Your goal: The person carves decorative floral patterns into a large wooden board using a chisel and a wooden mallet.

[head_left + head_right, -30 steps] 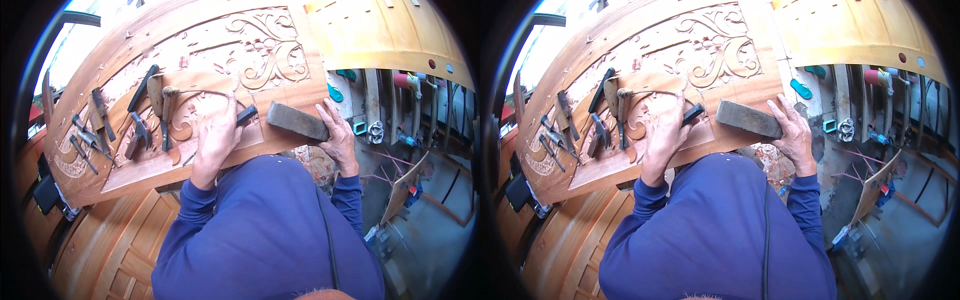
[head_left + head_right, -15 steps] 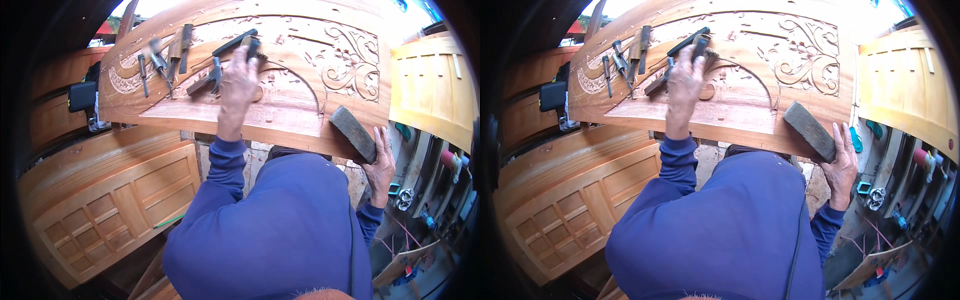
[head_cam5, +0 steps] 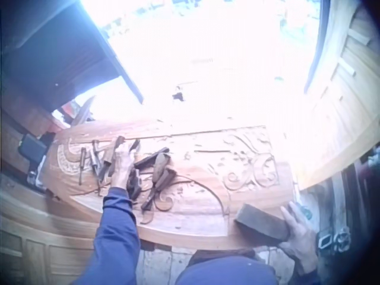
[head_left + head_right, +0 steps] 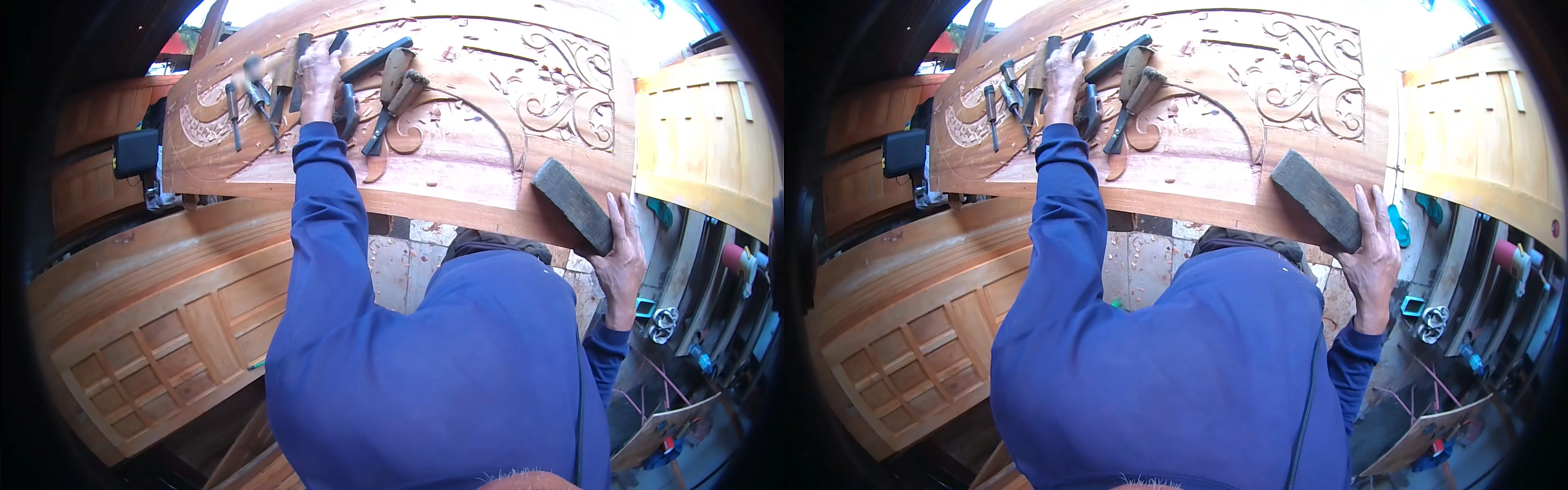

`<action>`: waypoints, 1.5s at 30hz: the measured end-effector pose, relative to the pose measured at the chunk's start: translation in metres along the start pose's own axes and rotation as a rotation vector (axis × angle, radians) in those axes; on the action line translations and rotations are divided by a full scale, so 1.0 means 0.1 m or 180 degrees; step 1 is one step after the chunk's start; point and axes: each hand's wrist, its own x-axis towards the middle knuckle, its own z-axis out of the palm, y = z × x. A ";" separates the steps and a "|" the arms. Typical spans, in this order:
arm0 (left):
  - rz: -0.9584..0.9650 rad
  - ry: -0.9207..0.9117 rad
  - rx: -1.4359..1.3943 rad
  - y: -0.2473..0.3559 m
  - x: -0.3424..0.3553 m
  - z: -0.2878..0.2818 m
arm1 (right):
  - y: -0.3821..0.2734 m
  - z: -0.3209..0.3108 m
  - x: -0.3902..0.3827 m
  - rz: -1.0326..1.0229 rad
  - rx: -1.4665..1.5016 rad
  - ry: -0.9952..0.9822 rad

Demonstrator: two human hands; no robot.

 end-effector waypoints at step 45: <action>-0.0571 -0.0326 -0.0411 1.36 -0.51 -0.27 | 0.07 -0.01 0.02 -0.0156 0.0111 0.0107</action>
